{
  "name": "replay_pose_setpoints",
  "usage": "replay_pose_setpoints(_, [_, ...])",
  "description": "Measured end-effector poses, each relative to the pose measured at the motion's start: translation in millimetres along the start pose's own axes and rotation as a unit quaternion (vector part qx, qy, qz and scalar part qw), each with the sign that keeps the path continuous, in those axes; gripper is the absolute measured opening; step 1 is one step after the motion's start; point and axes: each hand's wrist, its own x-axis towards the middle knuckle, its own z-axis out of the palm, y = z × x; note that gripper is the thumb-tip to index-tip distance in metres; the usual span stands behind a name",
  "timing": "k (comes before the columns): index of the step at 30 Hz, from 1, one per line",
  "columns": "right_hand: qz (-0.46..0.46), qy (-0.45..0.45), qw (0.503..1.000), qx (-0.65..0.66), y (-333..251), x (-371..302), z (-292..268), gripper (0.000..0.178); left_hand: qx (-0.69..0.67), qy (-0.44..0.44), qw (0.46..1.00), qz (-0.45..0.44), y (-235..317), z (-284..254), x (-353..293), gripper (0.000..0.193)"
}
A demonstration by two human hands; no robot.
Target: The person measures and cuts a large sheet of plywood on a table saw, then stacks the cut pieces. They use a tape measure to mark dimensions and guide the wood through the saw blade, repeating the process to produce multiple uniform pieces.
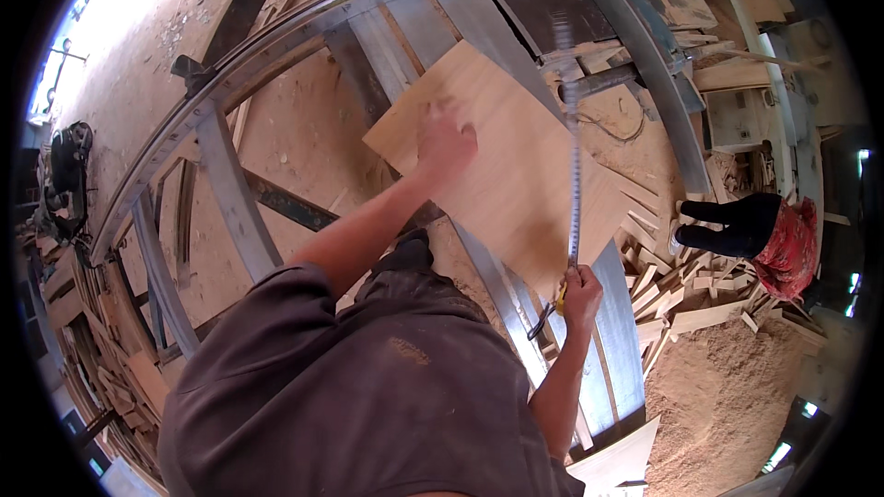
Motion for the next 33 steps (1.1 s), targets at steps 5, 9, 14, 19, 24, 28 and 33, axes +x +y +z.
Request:
replay_pose_setpoints(5, [-0.072,-0.035,0.986,-0.144,-15.5,46.3,-16.3,0.02,0.056,0.123,0.99,0.048,-37.2,27.0,43.8,0.05])
replay_pose_setpoints(9, [-0.158,-0.031,0.961,-0.225,-15.7,84.2,-21.2,0.02,0.138,0.083,0.986,0.044,-34.1,34.3,40.2,0.053])
replay_pose_setpoints(14, [-0.174,-0.051,0.948,-0.261,-37.9,125.5,-23.6,0.023,0.16,0.105,0.98,0.055,-36.1,36.4,34.2,0.052])
replay_pose_setpoints(19, [-0.182,-0.049,0.933,-0.307,-26.5,158.8,-29.7,0.027,0.192,0.111,0.973,0.067,-30.7,33.6,17.0,0.051])
replay_pose_setpoints(24, [-0.217,-0.048,0.947,-0.231,-17.8,167.2,-44.5,0.026,0.231,0.119,0.963,0.066,-30.1,33.4,14.0,0.046])
replay_pose_setpoints(28, [-0.226,0.015,0.944,-0.238,1.0,173.1,-53.9,0.027,0.265,0.118,0.954,0.077,-29.0,42.9,15.6,0.041])
replay_pose_setpoints(33, [-0.143,0.049,0.951,-0.268,16.2,186.2,-70.8,0.03,0.338,0.099,0.93,0.106,-32.8,44.5,17.0,0.041])
